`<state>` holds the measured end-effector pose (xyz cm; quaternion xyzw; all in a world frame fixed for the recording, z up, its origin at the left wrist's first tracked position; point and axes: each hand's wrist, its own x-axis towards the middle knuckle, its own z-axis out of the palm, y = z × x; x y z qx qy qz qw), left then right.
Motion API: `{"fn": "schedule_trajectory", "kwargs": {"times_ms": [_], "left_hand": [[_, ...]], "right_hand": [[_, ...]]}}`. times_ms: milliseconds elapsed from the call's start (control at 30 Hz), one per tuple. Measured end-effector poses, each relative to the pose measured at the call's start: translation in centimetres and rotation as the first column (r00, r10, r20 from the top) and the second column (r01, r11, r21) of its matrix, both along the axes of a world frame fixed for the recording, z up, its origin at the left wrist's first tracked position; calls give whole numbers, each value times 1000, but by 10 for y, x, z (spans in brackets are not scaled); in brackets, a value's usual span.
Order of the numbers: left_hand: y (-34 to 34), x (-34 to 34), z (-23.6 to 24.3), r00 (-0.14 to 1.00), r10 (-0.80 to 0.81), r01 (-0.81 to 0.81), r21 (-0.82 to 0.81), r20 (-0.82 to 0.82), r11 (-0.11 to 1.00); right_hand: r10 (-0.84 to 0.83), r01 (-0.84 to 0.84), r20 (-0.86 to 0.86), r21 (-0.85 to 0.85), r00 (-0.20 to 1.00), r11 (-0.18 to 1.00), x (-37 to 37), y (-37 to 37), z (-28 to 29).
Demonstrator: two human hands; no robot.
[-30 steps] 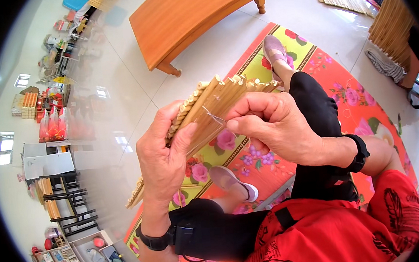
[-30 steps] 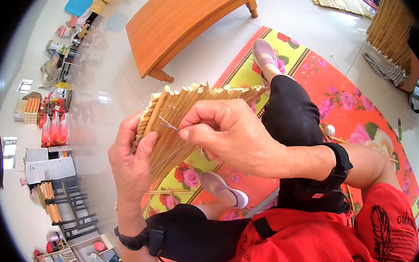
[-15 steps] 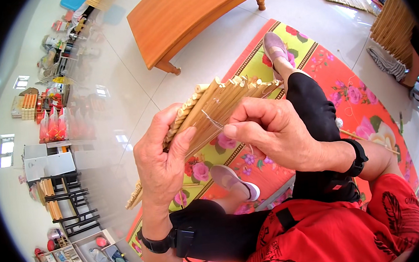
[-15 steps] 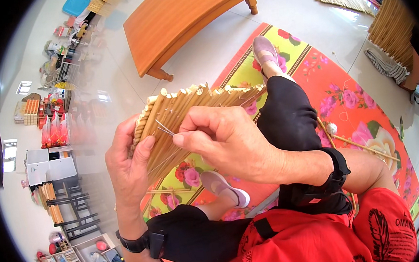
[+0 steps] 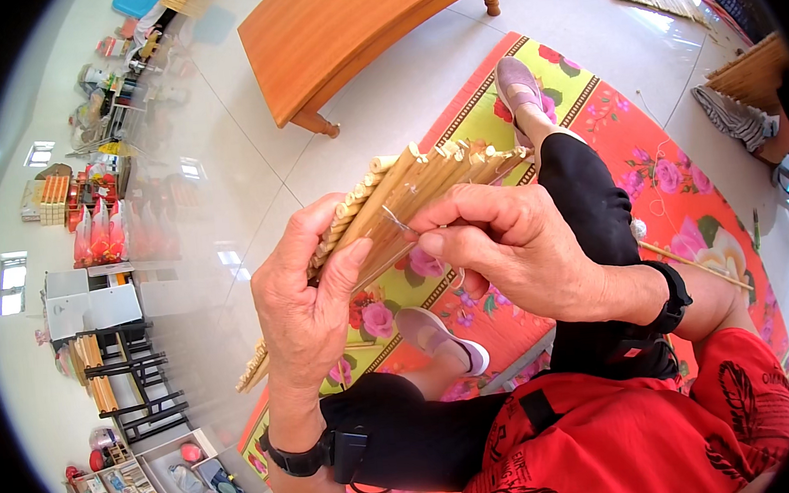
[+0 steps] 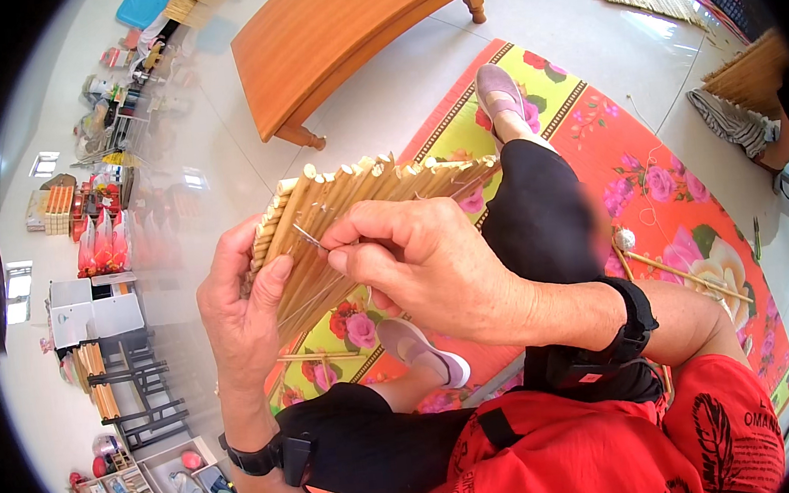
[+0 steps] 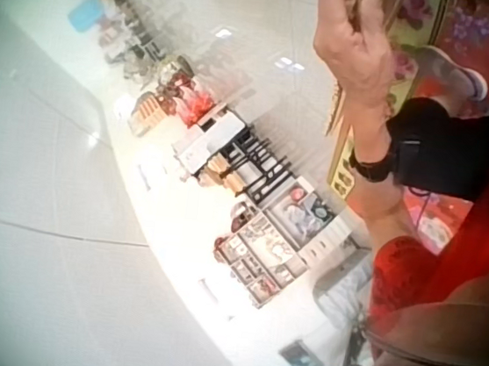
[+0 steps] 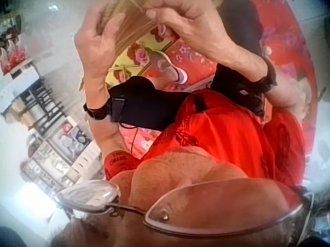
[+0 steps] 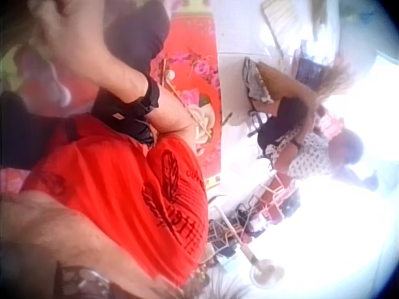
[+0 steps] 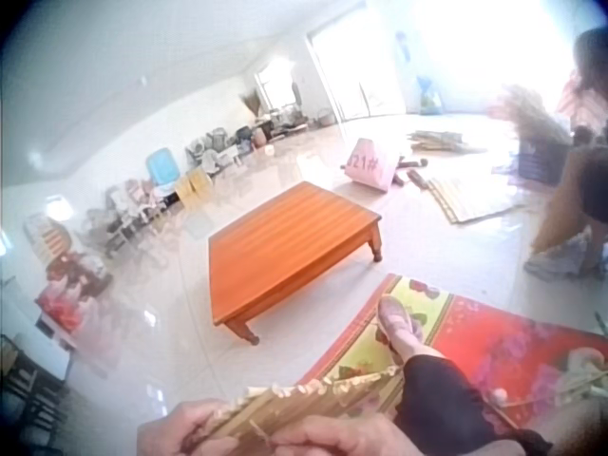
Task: The person uses a needle and thread to sew across a row of bamboo sticks, securing them together to form a mat. The person pulls the thread tight and repositions the needle for the next stitch along the edge of the bamboo bundle.
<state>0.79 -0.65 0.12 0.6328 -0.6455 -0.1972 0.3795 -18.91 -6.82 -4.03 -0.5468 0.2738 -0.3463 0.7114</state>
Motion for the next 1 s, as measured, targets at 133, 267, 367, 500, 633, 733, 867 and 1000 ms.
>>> {"fn": "schedule_trajectory", "kwargs": {"times_ms": [133, 267, 367, 500, 633, 733, 867, 1000], "left_hand": [[-1, 0, 0, 1000, -4, 4, -12, -1, 1000], [0, 0, -1, 1000, -2, 1, -22, -3, 1000], [1, 0, -1, 1000, 4, -4, -5, -12, 1000], [2, 0, -3, 1000, 9, -9, -26, 10, 1000], [2, -1, -1, 1000, 15, -15, -16, 2, 1000], [1, -1, -1, 1000, 12, -12, -32, 7, 999], [1, -3, -1, 1000, 16, -16, -31, 19, 999], [2, -4, -1, 1000, 22, -22, -28, 8, 999]], "right_hand": [[16, -16, 16, 12, 1000, 1000, -1, -2, 0], [15, -15, 26, 1, 1000, 1000, 0, -1, -1], [16, -16, 23, -1, 1000, 1000, 0, -2, -1], [-1, 1, 5, 5, 1000, 1000, 1, 0, 1], [2, -2, -1, -7, 1000, 1000, 0, 0, 0], [-1, 0, -12, -29, 1000, 1000, 0, 1, 1], [16, -16, -22, -6, 1000, 1000, -1, 1, 1], [13, -13, -7, -16, 1000, 1000, -1, 1, 1]]}}
